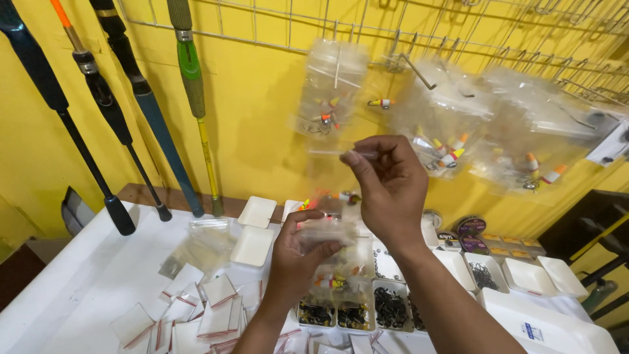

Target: Sorting small fishing tackle components, packaging them into small plastic bags, and hanging them on a display rack.

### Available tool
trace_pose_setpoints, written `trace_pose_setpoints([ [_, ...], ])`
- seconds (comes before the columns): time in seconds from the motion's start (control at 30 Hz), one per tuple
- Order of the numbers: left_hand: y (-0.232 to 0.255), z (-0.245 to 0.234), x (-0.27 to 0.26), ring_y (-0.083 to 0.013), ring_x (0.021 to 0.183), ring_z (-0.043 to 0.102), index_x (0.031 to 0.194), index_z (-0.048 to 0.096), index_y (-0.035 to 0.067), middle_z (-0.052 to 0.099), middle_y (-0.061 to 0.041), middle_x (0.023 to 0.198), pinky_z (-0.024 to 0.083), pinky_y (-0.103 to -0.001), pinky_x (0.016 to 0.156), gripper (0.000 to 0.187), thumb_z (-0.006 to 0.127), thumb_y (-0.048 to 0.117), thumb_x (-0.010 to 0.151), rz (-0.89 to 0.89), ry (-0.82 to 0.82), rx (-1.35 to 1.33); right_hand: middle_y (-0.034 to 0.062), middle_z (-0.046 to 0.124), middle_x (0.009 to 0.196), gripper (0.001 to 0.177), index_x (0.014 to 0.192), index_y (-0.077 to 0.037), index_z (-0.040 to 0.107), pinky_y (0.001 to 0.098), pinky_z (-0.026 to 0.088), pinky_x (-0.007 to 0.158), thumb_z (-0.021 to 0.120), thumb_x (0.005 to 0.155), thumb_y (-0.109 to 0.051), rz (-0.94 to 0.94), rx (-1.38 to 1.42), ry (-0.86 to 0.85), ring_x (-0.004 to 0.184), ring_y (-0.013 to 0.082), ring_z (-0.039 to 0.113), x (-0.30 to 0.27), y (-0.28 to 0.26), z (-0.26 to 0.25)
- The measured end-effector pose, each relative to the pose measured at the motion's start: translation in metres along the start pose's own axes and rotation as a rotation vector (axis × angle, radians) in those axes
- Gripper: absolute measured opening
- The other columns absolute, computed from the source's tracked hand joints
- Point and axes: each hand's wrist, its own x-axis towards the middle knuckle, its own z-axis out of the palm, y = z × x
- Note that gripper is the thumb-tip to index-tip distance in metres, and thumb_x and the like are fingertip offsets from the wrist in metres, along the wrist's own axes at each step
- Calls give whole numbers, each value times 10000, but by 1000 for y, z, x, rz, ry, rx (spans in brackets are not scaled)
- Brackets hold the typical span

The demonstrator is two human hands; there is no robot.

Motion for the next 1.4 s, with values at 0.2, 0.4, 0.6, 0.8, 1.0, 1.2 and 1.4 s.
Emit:
trace_pose_setpoints([
  [0.2,1,-3,7,-260,981,765,1157,636,89,724,-148,1143,668,-357,831,478,864,55,738,98,4,57,95,677,861,151,1031,-34,605,312,663,806,730,949,-57,-46,101,-33,863,222,778,23,-31,10],
  [0.4,22,-1,15,-249,925,819,1146,655,125,649,-49,1285,641,-315,868,449,871,93,753,178,22,218,103,700,827,131,1007,-50,606,310,649,745,724,953,-69,-14,169,-44,815,205,763,41,-33,17],
  [0.6,42,5,12,-260,970,835,1163,643,140,712,-30,1304,617,-324,892,448,858,113,770,142,-18,269,125,727,807,104,987,-54,621,319,678,727,715,950,-75,13,108,-52,799,195,770,55,-35,24],
  [0.8,41,5,9,-180,1120,728,1129,650,119,712,-99,1322,653,-307,870,428,853,51,758,234,-59,256,98,712,781,105,982,-70,637,329,679,720,733,938,-66,119,78,-10,798,210,792,63,-20,26],
  [1.0,42,1,10,-261,1114,689,1221,610,60,709,-205,1140,545,-426,1044,491,869,77,805,284,-108,204,67,682,876,280,1186,-51,581,267,602,782,734,954,-20,40,-30,31,856,114,684,72,8,25],
  [1.2,26,-8,15,-291,1089,735,1189,615,66,639,-219,1155,591,-424,1011,469,883,90,805,295,-86,216,341,574,1354,621,1410,84,296,524,487,1047,696,969,-94,126,-173,-147,1346,464,543,18,-18,8],
  [1.4,32,-10,11,-306,1025,762,1161,616,30,651,-212,1107,614,-402,966,384,829,29,841,348,-111,238,143,743,1152,436,1190,-42,653,457,547,1024,859,834,-189,269,-304,-303,1226,326,676,-42,10,-21],
])
